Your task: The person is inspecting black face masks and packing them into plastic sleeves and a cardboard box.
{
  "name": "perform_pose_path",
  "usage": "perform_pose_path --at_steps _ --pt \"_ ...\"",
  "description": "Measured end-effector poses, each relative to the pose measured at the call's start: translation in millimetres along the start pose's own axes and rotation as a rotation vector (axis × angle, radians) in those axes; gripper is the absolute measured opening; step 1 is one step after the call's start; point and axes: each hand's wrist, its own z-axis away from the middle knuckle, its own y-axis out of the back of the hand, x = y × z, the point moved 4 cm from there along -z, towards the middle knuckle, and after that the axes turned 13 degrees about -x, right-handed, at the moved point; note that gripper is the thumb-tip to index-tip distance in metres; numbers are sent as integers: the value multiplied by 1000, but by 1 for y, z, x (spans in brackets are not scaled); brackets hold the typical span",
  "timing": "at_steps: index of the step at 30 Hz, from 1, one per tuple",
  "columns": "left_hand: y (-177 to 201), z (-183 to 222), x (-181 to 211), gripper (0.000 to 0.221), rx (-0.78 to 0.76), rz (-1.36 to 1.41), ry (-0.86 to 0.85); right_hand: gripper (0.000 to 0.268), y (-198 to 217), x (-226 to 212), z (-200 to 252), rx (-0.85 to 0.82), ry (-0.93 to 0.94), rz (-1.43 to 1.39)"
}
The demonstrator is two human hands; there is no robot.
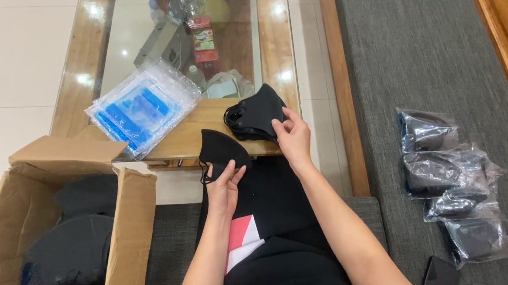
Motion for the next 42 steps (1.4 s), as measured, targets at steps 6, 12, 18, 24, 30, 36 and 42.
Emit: perform_pose_path --at_steps 6,12,18,24,30,36,42 --pt "4 -1 -5 35 -21 -32 -12 46 5 -4 4 24 1 82" --pt "0 2 -2 37 -49 -29 -32 45 7 -8 8 30 -20 36" --pt "9 -6 -10 37 -68 -35 -40 46 11 -4 6 21 -47 93" --pt "11 -7 -14 36 -73 -97 -26 49 9 -7 6 -17 -60 272" --pt "0 -2 -8 30 -64 -93 -15 52 8 -11 12 -17 -73 450" --pt "-14 4 -2 26 -44 -111 -17 52 7 -35 30 12 86 449" --pt "-34 16 10 26 -57 -140 -17 43 -33 -28 52 -185 282 315"
